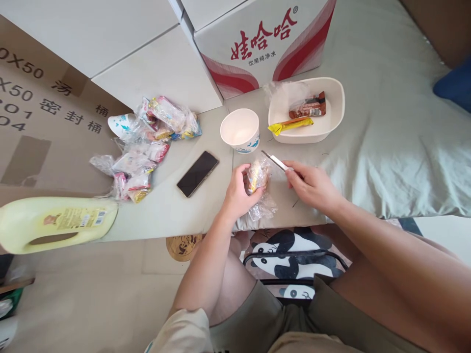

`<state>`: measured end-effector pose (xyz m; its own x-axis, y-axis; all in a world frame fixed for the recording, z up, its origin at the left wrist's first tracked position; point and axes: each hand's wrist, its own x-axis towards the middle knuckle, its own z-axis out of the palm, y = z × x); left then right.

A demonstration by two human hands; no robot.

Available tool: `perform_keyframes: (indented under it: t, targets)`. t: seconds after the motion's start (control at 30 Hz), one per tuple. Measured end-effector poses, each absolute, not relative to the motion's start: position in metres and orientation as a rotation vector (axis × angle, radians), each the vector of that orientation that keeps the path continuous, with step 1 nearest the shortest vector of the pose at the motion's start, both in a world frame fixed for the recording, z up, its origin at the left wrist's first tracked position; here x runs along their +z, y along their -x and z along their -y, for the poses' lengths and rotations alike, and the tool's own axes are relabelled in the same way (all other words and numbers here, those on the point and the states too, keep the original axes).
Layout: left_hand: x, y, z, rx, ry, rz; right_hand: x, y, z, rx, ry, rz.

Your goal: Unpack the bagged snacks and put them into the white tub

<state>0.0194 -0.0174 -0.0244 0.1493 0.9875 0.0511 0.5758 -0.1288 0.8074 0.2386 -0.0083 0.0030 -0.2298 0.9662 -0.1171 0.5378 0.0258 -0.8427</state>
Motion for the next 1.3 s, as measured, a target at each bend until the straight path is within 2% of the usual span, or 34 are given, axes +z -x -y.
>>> perform_keyframes:
  t: [0.17, 0.33, 0.7, 0.8, 0.93, 1.03, 1.1, 1.2, 1.3]
  targets:
    - [-0.03, -0.021, 0.016, 0.934, -1.66, -1.523, 0.011, -0.247, 0.006, 1.44, 1.475, 1.937]
    - [-0.034, -0.022, 0.013, 1.056, -1.573, -1.566, 0.018, -0.259, 0.003, 1.561, 1.557, 1.963]
    - [-0.033, -0.025, 0.007, 1.228, -1.69, -1.694, 0.027, -0.265, 0.006, 2.157, 1.417, 1.71]
    - [-0.033, -0.024, 0.003, 1.289, -1.544, -1.672, 0.028, -0.271, 0.004, 1.95, 1.499, 1.76]
    - [-0.029, -0.027, 0.002, 1.409, -1.192, -1.555, 0.022, -0.273, 0.002, 1.125, 1.84, 1.739]
    - [-0.022, -0.033, 0.002, 1.401, -0.784, -1.374, 0.014, -0.269, 0.006, 0.659, 1.763, 1.8]
    - [-0.015, -0.039, 0.002, 1.328, -0.574, -1.275, 0.009, -0.263, 0.011, 0.592, 1.556, 1.883]
    - [-0.005, -0.044, 0.003, 1.208, -0.421, -1.141, 0.0, -0.251, 0.019, 0.731, 1.287, 2.031]
    - [0.002, -0.042, 0.001, 1.135, -0.359, -1.042, -0.008, -0.241, 0.02, 0.78, 1.234, 2.077]
